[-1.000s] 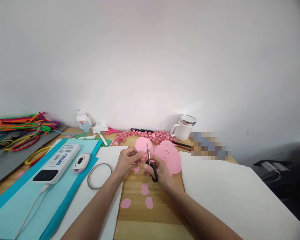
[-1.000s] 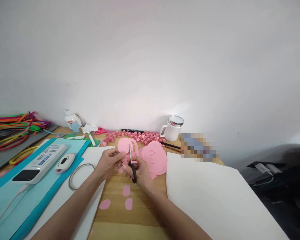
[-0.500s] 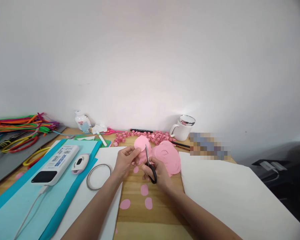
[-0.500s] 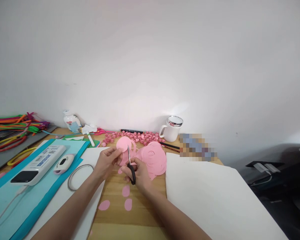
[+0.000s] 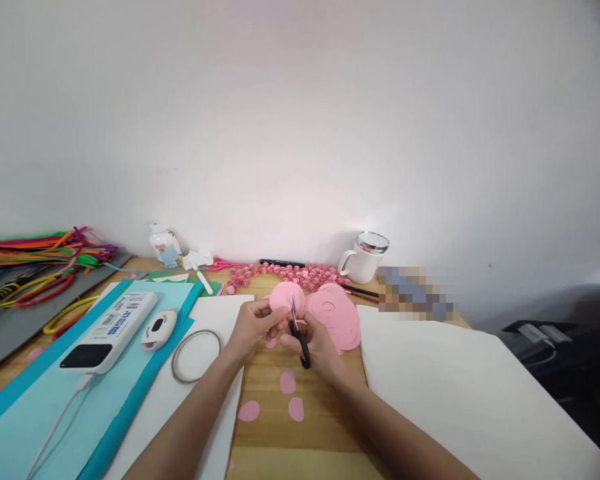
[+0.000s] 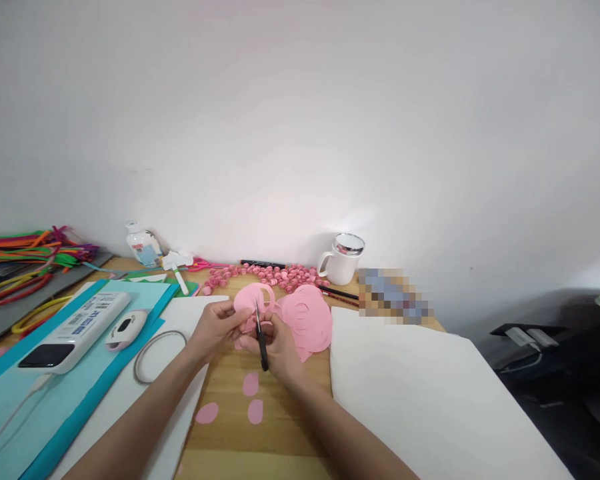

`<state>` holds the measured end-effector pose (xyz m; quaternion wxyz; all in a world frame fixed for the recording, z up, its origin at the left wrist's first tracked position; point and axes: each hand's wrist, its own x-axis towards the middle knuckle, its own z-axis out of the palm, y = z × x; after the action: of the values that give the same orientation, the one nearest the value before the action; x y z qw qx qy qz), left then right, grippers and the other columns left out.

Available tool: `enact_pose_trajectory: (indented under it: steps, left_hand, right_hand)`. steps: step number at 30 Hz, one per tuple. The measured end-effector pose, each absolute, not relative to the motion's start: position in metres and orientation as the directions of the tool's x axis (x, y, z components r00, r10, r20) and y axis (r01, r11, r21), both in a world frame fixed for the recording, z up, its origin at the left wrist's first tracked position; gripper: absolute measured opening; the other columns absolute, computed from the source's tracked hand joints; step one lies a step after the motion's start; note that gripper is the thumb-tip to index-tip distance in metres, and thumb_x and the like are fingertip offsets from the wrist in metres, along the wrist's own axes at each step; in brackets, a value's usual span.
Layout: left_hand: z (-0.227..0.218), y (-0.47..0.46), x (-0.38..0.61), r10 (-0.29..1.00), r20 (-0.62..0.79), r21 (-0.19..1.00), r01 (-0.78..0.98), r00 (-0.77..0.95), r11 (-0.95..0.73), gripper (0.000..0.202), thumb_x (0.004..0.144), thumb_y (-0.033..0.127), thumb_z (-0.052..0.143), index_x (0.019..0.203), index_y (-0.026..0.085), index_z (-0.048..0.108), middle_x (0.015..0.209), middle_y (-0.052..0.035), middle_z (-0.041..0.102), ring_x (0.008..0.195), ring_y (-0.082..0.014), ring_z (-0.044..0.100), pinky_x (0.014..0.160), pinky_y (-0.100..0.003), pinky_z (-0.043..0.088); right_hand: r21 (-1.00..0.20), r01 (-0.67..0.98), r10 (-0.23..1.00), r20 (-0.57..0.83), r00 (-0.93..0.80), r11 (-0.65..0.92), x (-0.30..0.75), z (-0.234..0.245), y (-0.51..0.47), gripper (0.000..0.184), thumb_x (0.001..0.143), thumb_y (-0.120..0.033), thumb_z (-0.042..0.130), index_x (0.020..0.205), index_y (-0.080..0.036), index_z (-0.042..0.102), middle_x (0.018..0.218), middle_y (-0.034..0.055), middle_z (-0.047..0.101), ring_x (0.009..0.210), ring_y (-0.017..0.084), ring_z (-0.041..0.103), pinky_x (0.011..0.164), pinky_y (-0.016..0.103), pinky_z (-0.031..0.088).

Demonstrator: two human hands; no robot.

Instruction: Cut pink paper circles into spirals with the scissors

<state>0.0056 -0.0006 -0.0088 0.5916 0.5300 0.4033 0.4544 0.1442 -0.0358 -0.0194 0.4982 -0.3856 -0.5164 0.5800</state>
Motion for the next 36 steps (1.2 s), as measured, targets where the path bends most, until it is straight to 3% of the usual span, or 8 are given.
enact_pose_trajectory:
  steps: [11,21,36]
  left_hand:
    - [-0.002,-0.004,0.009,0.977,0.041,0.999,-0.038,0.211,-0.034,0.032,0.070,0.038,0.070,0.051,0.015,0.057,0.041,0.0040,0.054,0.030,-0.0067,0.044,0.033,-0.020,0.029]
    - [-0.003,-0.003,0.007,0.978,0.075,0.997,-0.021,0.194,-0.073,0.032,0.072,0.037,0.068,0.051,0.016,0.057,0.041,0.0046,0.053,0.032,-0.0060,0.042,0.034,-0.019,0.028]
    - [-0.004,0.000,0.006,0.987,0.083,0.994,-0.080,0.135,-0.073,0.031,0.067,0.034,0.072,0.051,0.015,0.054,0.043,0.0052,0.049,0.037,-0.0057,0.039,0.038,-0.019,0.029]
  right_hand:
    - [-0.967,-0.250,0.971,0.106,-0.212,0.051,0.142,-0.021,-0.036,0.032,0.064,-0.038,0.073,0.081,-0.021,0.052,0.067,-0.0026,0.055,0.063,0.014,0.053,0.060,0.026,0.040]
    - [-0.970,-0.244,0.978,0.044,-0.203,-0.007,0.144,-0.026,-0.036,0.031,0.064,-0.034,0.074,0.082,-0.019,0.054,0.060,-0.0047,0.050,0.052,0.010,0.045,0.049,0.023,0.034]
    - [-0.976,-0.218,0.982,0.018,-0.186,-0.024,0.145,-0.034,-0.034,0.031,0.067,-0.040,0.072,0.075,-0.018,0.052,0.052,-0.0075,0.045,0.044,0.007,0.043,0.044,0.020,0.038]
